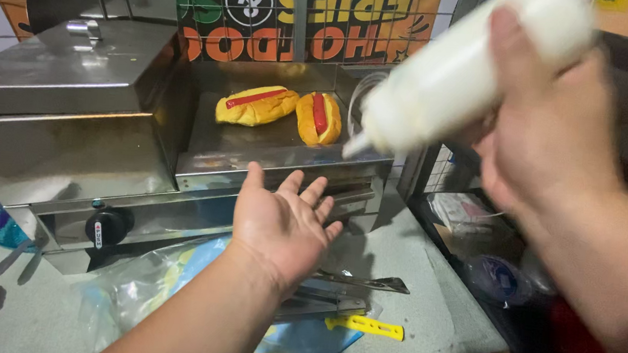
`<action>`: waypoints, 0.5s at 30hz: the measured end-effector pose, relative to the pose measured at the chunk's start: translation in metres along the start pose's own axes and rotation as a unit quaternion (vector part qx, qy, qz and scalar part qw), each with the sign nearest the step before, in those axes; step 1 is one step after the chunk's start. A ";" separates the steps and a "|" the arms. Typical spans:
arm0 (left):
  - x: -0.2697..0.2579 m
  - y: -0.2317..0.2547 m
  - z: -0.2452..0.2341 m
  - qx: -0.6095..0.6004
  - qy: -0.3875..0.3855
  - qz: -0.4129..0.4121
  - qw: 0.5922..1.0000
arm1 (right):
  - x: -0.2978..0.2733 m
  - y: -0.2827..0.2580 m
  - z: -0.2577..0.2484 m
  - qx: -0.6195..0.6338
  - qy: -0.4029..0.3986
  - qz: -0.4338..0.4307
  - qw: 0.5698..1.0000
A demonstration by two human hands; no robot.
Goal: The person applies white and red sauces to two hot dogs on a flat-top grill, then uses tongs to place each hot dog into a paper tray and sets them on the counter.
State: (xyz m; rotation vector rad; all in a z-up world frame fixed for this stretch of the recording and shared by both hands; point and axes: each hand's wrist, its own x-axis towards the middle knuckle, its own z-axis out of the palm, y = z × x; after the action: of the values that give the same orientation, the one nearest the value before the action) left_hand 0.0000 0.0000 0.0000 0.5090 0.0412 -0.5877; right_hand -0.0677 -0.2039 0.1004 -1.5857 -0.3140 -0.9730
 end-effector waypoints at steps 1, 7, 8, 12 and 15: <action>-0.001 0.001 -0.001 -0.019 -0.009 -0.002 1.000 | -0.001 -0.008 -0.005 0.004 -0.007 -0.036 0.999; -0.003 0.000 -0.003 -0.032 -0.036 -0.005 0.999 | -0.033 -0.015 0.014 -0.165 -0.064 -0.246 0.953; -0.002 -0.001 -0.002 -0.014 -0.072 -0.012 0.997 | -0.046 -0.015 0.017 -0.445 -0.095 -0.319 0.832; -0.016 -0.010 -0.012 -0.029 -0.028 -0.061 0.997 | -0.086 -0.005 0.055 0.036 -0.169 -0.030 0.984; -0.019 -0.010 -0.011 -0.029 0.018 -0.066 0.997 | -0.080 -0.004 0.063 0.040 -0.180 -0.035 0.982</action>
State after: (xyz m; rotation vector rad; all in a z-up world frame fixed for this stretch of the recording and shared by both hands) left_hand -0.0203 0.0078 -0.0103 0.4631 0.1262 -0.7042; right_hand -0.0942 -0.1209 0.0476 -1.6815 -0.6551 -0.7124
